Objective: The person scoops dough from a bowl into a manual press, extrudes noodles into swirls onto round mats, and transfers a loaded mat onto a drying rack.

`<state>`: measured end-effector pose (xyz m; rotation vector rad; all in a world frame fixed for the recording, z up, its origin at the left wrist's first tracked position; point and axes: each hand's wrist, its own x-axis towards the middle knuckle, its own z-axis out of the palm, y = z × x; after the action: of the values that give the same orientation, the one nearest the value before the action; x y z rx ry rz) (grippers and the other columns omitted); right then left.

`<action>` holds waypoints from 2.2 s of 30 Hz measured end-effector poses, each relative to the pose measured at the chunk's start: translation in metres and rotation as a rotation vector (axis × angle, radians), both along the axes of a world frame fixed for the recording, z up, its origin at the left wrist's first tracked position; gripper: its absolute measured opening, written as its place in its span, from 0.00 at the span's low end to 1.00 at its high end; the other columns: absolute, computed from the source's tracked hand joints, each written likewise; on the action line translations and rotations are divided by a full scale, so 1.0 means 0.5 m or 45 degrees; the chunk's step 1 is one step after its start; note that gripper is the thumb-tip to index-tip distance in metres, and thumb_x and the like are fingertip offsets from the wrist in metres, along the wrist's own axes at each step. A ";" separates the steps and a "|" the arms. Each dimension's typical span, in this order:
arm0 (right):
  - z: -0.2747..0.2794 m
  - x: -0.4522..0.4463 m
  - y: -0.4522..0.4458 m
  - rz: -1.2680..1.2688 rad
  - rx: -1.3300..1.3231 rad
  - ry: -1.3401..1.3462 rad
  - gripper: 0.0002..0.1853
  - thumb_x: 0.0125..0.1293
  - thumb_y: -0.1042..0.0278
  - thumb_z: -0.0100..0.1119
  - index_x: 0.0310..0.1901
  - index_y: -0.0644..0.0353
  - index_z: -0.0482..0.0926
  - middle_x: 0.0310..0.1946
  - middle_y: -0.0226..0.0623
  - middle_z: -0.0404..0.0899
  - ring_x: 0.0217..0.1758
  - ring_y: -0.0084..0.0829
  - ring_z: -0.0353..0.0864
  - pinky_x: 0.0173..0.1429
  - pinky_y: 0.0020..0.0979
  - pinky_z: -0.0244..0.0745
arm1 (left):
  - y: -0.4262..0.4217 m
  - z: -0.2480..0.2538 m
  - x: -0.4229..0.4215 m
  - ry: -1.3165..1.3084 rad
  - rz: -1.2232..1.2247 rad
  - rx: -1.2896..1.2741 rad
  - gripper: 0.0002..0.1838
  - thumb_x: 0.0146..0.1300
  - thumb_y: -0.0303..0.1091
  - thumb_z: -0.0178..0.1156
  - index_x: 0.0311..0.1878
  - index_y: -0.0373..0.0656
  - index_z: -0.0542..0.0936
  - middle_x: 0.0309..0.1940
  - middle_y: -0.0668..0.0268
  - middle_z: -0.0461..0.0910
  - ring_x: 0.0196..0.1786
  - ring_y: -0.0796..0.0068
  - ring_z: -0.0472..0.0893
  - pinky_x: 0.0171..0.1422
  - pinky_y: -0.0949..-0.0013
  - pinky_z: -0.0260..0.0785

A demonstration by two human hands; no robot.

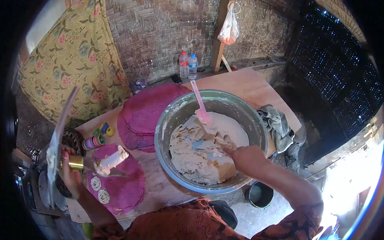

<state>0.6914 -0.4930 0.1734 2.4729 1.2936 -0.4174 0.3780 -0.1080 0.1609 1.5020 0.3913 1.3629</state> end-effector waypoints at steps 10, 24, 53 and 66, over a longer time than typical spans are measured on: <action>-0.099 -0.052 0.026 0.097 0.134 0.305 0.27 0.57 0.63 0.55 0.61 0.47 0.72 0.27 0.42 0.81 0.31 0.43 0.84 0.34 0.42 0.78 | 0.056 -0.084 -0.100 0.009 0.105 0.102 0.18 0.60 0.22 0.56 0.55 0.31 0.75 0.50 0.56 0.77 0.54 0.64 0.76 0.63 0.62 0.66; -0.170 0.055 0.105 0.135 0.308 -0.009 0.24 0.60 0.66 0.53 0.60 0.39 0.75 0.25 0.37 0.81 0.27 0.41 0.82 0.29 0.42 0.75 | -0.013 0.036 0.017 0.762 0.082 0.801 0.24 0.55 0.32 0.69 0.54 0.37 0.75 0.52 0.59 0.78 0.54 0.63 0.76 0.62 0.61 0.65; 0.140 0.035 -0.108 -0.425 1.077 1.526 0.16 0.71 0.68 0.52 0.56 0.64 0.75 0.24 0.26 0.69 0.23 0.18 0.61 0.24 0.20 0.55 | -0.197 0.159 0.403 0.598 -0.253 1.663 0.12 0.50 0.38 0.59 0.38 0.45 0.77 0.31 0.65 0.75 0.37 0.60 0.80 0.39 0.61 0.73; 0.173 -0.137 -0.082 0.376 0.874 -1.044 0.16 0.56 0.68 0.56 0.48 0.53 0.79 0.25 0.29 0.75 0.24 0.28 0.77 0.25 0.29 0.72 | -0.242 0.150 0.437 1.103 -0.187 1.170 0.22 0.54 0.51 0.65 0.50 0.51 0.80 0.48 0.67 0.81 0.50 0.69 0.80 0.53 0.70 0.73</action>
<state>0.6231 -0.5338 0.2597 2.3778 1.4971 1.1650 0.5966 -0.2291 0.2358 2.8175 0.1532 0.6967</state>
